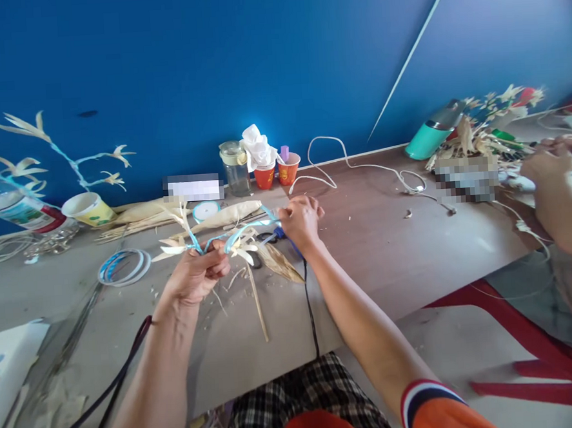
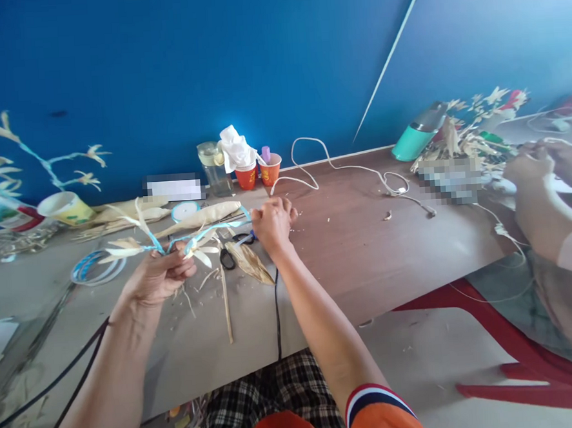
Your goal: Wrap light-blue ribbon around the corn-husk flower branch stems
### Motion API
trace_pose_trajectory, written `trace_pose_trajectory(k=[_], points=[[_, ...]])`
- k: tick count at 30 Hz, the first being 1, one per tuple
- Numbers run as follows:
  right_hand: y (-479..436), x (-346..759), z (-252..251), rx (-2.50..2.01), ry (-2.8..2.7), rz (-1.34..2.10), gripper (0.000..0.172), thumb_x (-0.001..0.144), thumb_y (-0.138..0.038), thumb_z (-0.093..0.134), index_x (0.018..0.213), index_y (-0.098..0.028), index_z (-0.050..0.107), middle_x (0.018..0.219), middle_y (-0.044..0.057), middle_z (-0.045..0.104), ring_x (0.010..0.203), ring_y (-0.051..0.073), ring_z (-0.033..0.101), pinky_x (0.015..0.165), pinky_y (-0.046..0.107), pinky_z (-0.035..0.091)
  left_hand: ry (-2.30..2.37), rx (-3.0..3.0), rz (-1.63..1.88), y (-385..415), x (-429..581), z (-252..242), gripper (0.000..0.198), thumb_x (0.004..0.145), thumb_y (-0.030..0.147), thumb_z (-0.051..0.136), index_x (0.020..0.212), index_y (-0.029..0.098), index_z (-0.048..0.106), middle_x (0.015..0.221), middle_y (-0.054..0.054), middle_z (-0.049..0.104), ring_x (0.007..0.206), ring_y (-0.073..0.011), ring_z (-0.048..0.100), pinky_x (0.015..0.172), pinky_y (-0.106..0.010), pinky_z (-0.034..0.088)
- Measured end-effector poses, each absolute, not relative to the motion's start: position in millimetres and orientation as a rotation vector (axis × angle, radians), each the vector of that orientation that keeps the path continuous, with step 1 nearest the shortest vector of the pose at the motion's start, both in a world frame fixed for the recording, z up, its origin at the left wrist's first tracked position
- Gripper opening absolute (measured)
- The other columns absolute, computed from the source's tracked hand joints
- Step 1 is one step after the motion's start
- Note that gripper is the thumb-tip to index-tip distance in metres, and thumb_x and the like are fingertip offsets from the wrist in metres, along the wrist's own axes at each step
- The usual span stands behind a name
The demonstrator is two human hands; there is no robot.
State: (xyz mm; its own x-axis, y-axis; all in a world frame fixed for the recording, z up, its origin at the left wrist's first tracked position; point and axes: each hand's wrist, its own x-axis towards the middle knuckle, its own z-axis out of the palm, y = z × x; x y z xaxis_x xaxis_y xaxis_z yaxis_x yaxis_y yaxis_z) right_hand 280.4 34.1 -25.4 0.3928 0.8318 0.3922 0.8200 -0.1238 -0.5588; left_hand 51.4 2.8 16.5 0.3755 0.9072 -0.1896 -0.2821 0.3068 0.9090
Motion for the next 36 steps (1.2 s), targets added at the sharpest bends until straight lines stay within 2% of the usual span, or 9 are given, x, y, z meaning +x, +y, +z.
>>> trace_pose_trajectory(k=[3, 5, 8, 11, 13, 18, 22, 26, 36], points=[[27.5, 281.6, -10.9, -1.893, -1.169, -0.11, 0.036, 0.076, -0.03, 0.058, 0.108, -0.015, 0.061, 0.126, 0.018, 0.049, 0.12, 0.034, 0.039, 0.096, 0.052, 0.029, 0.846, 0.894, 0.921, 5.8, 51.4, 13.6, 0.037, 0.055, 0.028, 0.082, 0.057, 0.016, 0.048, 0.047, 0.01, 0.025, 0.04, -0.0013, 0.021, 0.043, -0.02, 0.019], [19.7, 277.8, 0.4, -1.712, -1.132, -0.04, 0.041, 0.078, -0.025, 0.055, 0.119, -0.018, 0.056, 0.131, 0.016, 0.046, 0.119, 0.03, 0.042, 0.095, 0.047, 0.033, 0.86, 0.879, 0.904, 7.1, 52.2, 10.9, 0.036, 0.056, 0.027, 0.082, 0.056, 0.016, 0.047, 0.047, 0.01, 0.025, 0.04, -0.0014, 0.02, 0.043, -0.02, 0.018], [8.0, 266.1, 13.1, -1.259, -1.283, 0.553, 0.027, 0.084, -0.025, 0.049, 0.107, -0.023, 0.063, 0.112, 0.008, 0.059, 0.085, 0.018, 0.055, 0.074, 0.032, 0.043, 0.873, 0.867, 0.861, 7.5, 54.8, 7.9, 0.032, 0.057, 0.025, 0.081, 0.055, 0.016, 0.05, 0.046, 0.011, 0.023, 0.04, -0.0014, 0.018, 0.042, -0.019, 0.017], [2.6, 255.3, 18.2, -0.927, -1.368, 1.176, 0.021, 0.082, -0.029, 0.055, 0.096, -0.024, 0.069, 0.099, 0.002, 0.065, 0.053, 0.007, 0.042, 0.051, 0.023, 0.035, 0.874, 0.873, 0.817, 6.0, 58.2, 7.9, 0.03, 0.057, 0.024, 0.081, 0.055, 0.015, 0.052, 0.045, 0.01, 0.023, 0.04, -0.0015, 0.018, 0.042, -0.019, 0.016], [2.3, 253.0, 18.9, -0.797, -1.41, 1.396, 0.019, 0.08, -0.029, 0.057, 0.092, -0.023, 0.071, 0.099, 0.001, 0.067, 0.048, 0.004, 0.037, 0.045, 0.021, 0.029, 0.866, 0.881, 0.801, 4.3, 60.3, 9.1, 0.029, 0.059, 0.024, 0.08, 0.054, 0.015, 0.052, 0.045, 0.01, 0.024, 0.04, -0.0015, 0.019, 0.042, -0.019, 0.017], [3.9, 259.4, 18.1, -0.609, -1.484, 1.626, 0.021, 0.079, -0.025, 0.059, 0.095, -0.022, 0.072, 0.111, 0.003, 0.067, 0.054, 0.005, 0.047, 0.044, 0.02, 0.033, 0.86, 0.875, 0.797, 0.2, 63.2, 11.2, 0.032, 0.059, 0.023, 0.08, 0.053, 0.015, 0.05, 0.044, 0.01, 0.023, 0.04, -0.0012, 0.019, 0.042, -0.019, 0.018], [4.6, 257.1, 16.8, -0.655, -1.618, 1.472, 0.02, 0.078, -0.023, 0.063, 0.095, -0.024, 0.072, 0.105, 0.003, 0.067, 0.075, 0.011, 0.057, 0.062, 0.024, 0.047, 0.847, 0.871, 0.801, 0.6, 61.9, 10.5, 0.034, 0.058, 0.022, 0.081, 0.051, 0.015, 0.049, 0.044, 0.009, 0.024, 0.04, -0.0014, 0.02, 0.041, -0.018, 0.02], [6.1, 248.4, 12.7, -0.686, -1.746, 1.083, 0.02, 0.078, -0.012, 0.064, 0.093, -0.022, 0.072, 0.091, 0.003, 0.065, 0.09, 0.014, 0.058, 0.082, 0.029, 0.047, 0.818, 0.866, 0.805, 3.6, 58.0, 9.2, 0.03, 0.061, 0.023, 0.08, 0.055, 0.014, 0.052, 0.045, 0.01, 0.023, 0.04, -0.0017, 0.02, 0.041, -0.017, 0.023], [2.5, 239.7, 9.2, -0.68, -1.747, 0.997, 0.007, 0.083, -0.02, 0.06, 0.085, -0.017, 0.066, 0.079, 0.002, 0.061, 0.075, 0.011, 0.056, 0.07, 0.024, 0.045, 0.715, 0.832, 0.819, 2.0, 57.2, 9.2, 0.031, 0.06, 0.021, 0.08, 0.055, 0.014, 0.051, 0.046, 0.01, 0.02, 0.04, -0.0017, 0.02, 0.041, -0.017, 0.022]])
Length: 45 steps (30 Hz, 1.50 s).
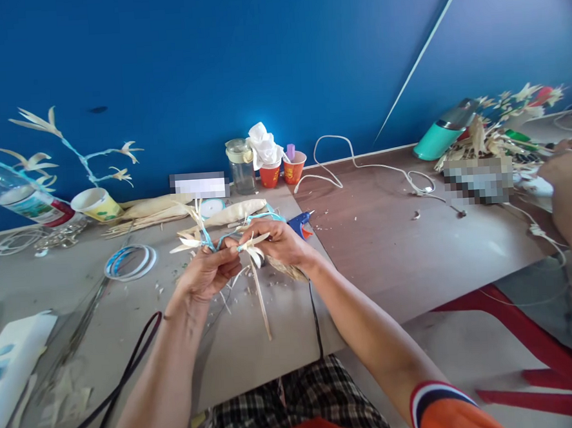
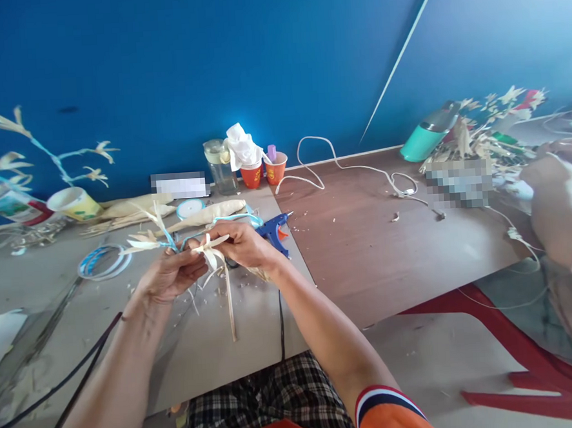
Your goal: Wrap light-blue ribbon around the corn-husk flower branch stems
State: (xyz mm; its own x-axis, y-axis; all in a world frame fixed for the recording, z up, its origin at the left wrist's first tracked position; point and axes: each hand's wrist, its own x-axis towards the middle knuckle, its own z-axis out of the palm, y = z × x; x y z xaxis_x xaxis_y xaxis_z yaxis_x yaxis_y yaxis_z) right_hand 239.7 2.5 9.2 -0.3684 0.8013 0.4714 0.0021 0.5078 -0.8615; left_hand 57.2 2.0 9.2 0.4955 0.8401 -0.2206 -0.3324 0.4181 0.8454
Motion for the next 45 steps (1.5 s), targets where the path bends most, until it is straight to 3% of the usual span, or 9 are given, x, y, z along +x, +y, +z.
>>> trace_pose_trajectory(k=[10, 18, 25, 30, 35, 45], points=[[1.6, 238.7, 9.8, -0.672, -1.786, 0.762, 0.017, 0.087, -0.026, 0.055, 0.073, -0.019, 0.06, 0.077, 0.003, 0.059, 0.081, 0.015, 0.056, 0.077, 0.03, 0.045, 0.695, 0.846, 0.902, -1.7, 61.0, 11.1, 0.024, 0.058, 0.025, 0.083, 0.059, 0.014, 0.061, 0.046, 0.008, 0.028, 0.04, -0.0021, 0.025, 0.042, -0.019, 0.023], [1.1, 238.2, 8.2, -0.766, -1.754, 0.715, 0.027, 0.089, -0.033, 0.049, 0.066, -0.018, 0.052, 0.073, 0.004, 0.057, 0.072, 0.015, 0.052, 0.069, 0.029, 0.041, 0.776, 0.939, 1.111, -3.3, 67.9, 9.8, 0.019, 0.058, 0.024, 0.082, 0.063, 0.016, 0.066, 0.047, 0.006, 0.04, 0.044, -0.0038, 0.033, 0.045, -0.02, 0.028], [4.2, 239.8, 2.6, -0.897, -1.739, 0.699, 0.021, 0.081, -0.021, 0.051, 0.061, -0.018, 0.047, 0.061, -0.002, 0.046, 0.06, 0.011, 0.042, 0.059, 0.025, 0.032, 0.935, 1.111, 1.21, -5.8, 75.2, 12.3, 0.025, 0.062, 0.023, 0.079, 0.085, 0.019, 0.072, 0.053, 0.006, 0.046, 0.048, -0.0051, 0.037, 0.046, -0.02, 0.029], [5.1, 238.6, 0.0, -1.014, -1.717, 0.723, 0.014, 0.078, -0.017, 0.05, 0.064, -0.017, 0.051, 0.063, -0.001, 0.05, 0.062, 0.011, 0.045, 0.059, 0.024, 0.034, 1.17, 1.248, 1.212, -9.5, 79.9, 18.2, 0.019, 0.058, 0.02, 0.078, 0.075, 0.015, 0.07, 0.06, 0.001, 0.058, 0.054, -0.0086, 0.046, 0.05, -0.022, 0.036], [4.8, 235.8, 1.1, -1.025, -1.73, 0.79, 0.016, 0.08, -0.019, 0.049, 0.064, -0.017, 0.053, 0.064, -0.001, 0.051, 0.062, 0.011, 0.045, 0.059, 0.024, 0.035, 1.138, 1.099, 1.228, -4.8, 80.0, 9.7, 0.016, 0.061, 0.023, 0.075, 0.073, 0.014, 0.069, 0.053, 0.004, 0.05, 0.045, -0.005, 0.037, 0.043, -0.021, 0.027], [4.7, 236.0, -0.4, -1.102, -1.747, 0.835, 0.027, 0.086, -0.03, 0.047, 0.065, -0.016, 0.057, 0.06, -0.002, 0.046, 0.059, 0.01, 0.04, 0.055, 0.023, 0.031, 1.005, 0.779, 1.194, -4.0, 83.6, 10.7, 0.021, 0.054, 0.019, 0.08, 0.067, 0.014, 0.064, 0.045, 0.01, 0.038, 0.038, -0.0005, 0.026, 0.04, -0.018, 0.022]])
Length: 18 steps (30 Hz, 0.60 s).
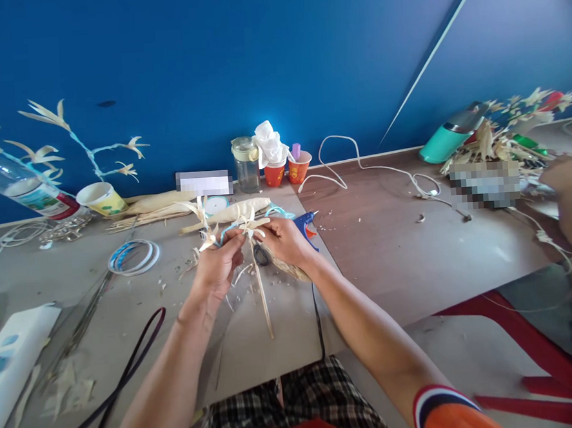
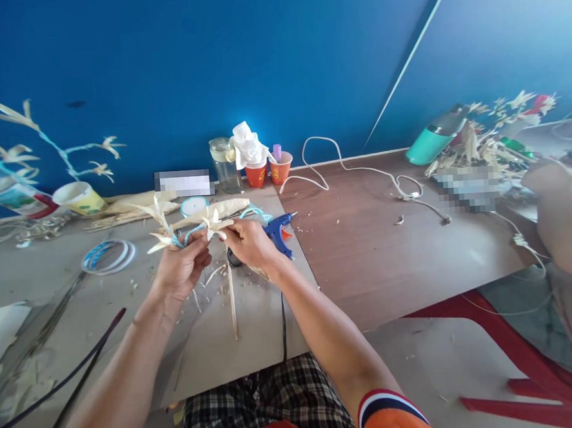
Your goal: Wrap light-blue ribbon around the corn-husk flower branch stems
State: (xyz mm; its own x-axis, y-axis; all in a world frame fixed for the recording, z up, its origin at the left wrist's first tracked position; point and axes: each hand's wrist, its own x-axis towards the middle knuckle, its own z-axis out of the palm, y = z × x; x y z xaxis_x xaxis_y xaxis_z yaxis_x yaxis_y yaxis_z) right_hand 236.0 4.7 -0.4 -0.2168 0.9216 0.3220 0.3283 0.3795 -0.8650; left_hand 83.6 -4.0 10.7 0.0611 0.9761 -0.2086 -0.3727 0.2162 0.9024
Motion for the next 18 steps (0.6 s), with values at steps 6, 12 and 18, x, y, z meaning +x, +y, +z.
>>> trace_pose_trajectory(k=[6, 12, 18], points=[[1.7, 232.6, 5.4, -1.1, -1.708, 0.911, 0.02, 0.081, -0.032, 0.057, 0.072, -0.015, 0.06, 0.06, -0.004, 0.045, 0.056, 0.008, 0.033, 0.052, 0.023, 0.027, 0.978, 0.737, 1.207, -4.0, 84.7, 12.9, 0.021, 0.058, 0.022, 0.08, 0.069, 0.015, 0.064, 0.043, 0.011, 0.031, 0.037, -0.0005, 0.023, 0.039, -0.017, 0.023], [4.2, 225.7, 2.6, -1.175, -1.595, 0.852, 0.015, 0.079, -0.027, 0.059, 0.071, -0.015, 0.063, 0.057, -0.005, 0.045, 0.055, 0.008, 0.036, 0.053, 0.023, 0.029, 0.984, 0.753, 1.232, -4.0, 86.6, 11.1, 0.02, 0.058, 0.02, 0.079, 0.069, 0.015, 0.063, 0.044, 0.011, 0.032, 0.037, -0.0004, 0.023, 0.039, -0.016, 0.023], [8.8, 231.4, -1.1, -1.17, -1.609, 0.65, 0.018, 0.084, -0.024, 0.053, 0.069, -0.016, 0.06, 0.072, 0.002, 0.056, 0.072, 0.013, 0.051, 0.067, 0.024, 0.038, 0.988, 0.741, 1.243, -2.4, 83.4, 8.5, 0.022, 0.057, 0.019, 0.079, 0.074, 0.015, 0.065, 0.044, 0.012, 0.03, 0.037, -0.0005, 0.023, 0.039, -0.016, 0.024]])
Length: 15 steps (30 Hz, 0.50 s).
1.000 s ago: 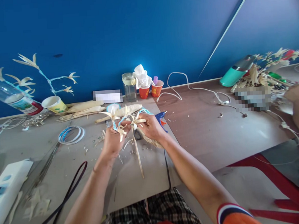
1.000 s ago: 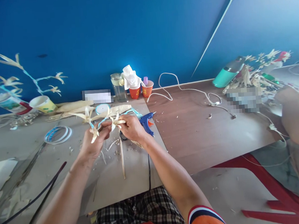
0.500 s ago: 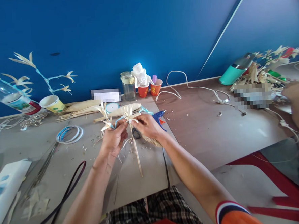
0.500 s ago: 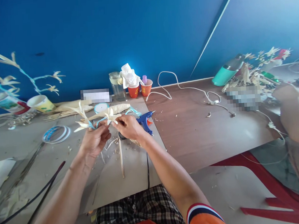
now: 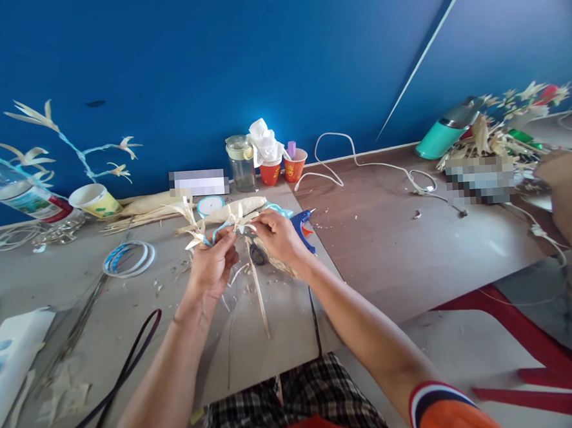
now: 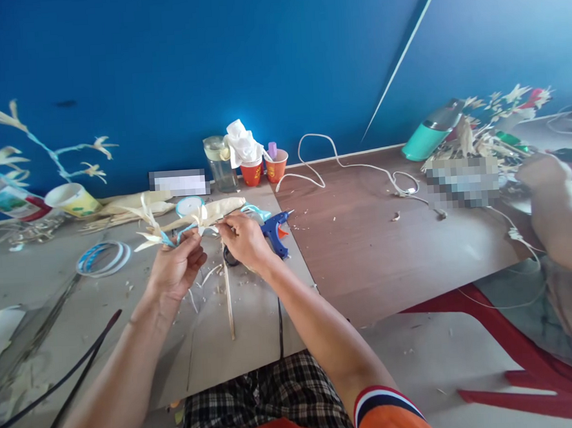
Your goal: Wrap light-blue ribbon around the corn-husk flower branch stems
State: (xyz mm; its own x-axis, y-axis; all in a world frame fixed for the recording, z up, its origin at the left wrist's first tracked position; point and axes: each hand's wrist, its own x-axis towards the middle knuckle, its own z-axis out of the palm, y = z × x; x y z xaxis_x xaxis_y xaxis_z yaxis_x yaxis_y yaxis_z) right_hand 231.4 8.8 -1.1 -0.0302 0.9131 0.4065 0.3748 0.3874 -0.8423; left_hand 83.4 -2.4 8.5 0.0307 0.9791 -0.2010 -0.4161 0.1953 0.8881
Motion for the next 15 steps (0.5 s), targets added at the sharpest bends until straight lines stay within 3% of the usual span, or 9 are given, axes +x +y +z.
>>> trace_pose_trajectory(k=[8, 13, 15], points=[[16.0, 235.8, -12.5, -1.434, -1.601, 0.507, 0.035, 0.09, -0.035, 0.046, 0.059, -0.019, 0.05, 0.063, 0.002, 0.054, 0.06, 0.014, 0.048, 0.062, 0.028, 0.037, 1.067, 0.735, 1.241, -1.2, 85.7, 7.8, 0.023, 0.055, 0.02, 0.079, 0.072, 0.015, 0.063, 0.042, 0.012, 0.031, 0.035, -0.0004, 0.023, 0.038, -0.017, 0.022], [14.6, 239.1, -13.1, -1.298, -1.567, 0.409, 0.014, 0.086, -0.028, 0.054, 0.091, -0.018, 0.062, 0.103, 0.01, 0.062, 0.094, 0.019, 0.058, 0.082, 0.03, 0.043, 1.091, 0.723, 1.264, 1.5, 83.2, 6.2, 0.022, 0.056, 0.019, 0.077, 0.072, 0.015, 0.063, 0.041, 0.013, 0.031, 0.035, -0.0008, 0.023, 0.038, -0.017, 0.023], [12.9, 238.1, -10.9, -1.231, -1.618, 0.457, 0.015, 0.081, -0.021, 0.06, 0.095, -0.018, 0.062, 0.106, 0.01, 0.062, 0.098, 0.019, 0.058, 0.087, 0.031, 0.043, 1.11, 0.734, 1.273, 2.1, 83.2, 5.5, 0.021, 0.057, 0.019, 0.076, 0.072, 0.014, 0.063, 0.043, 0.012, 0.032, 0.035, -0.0007, 0.023, 0.038, -0.017, 0.022]])
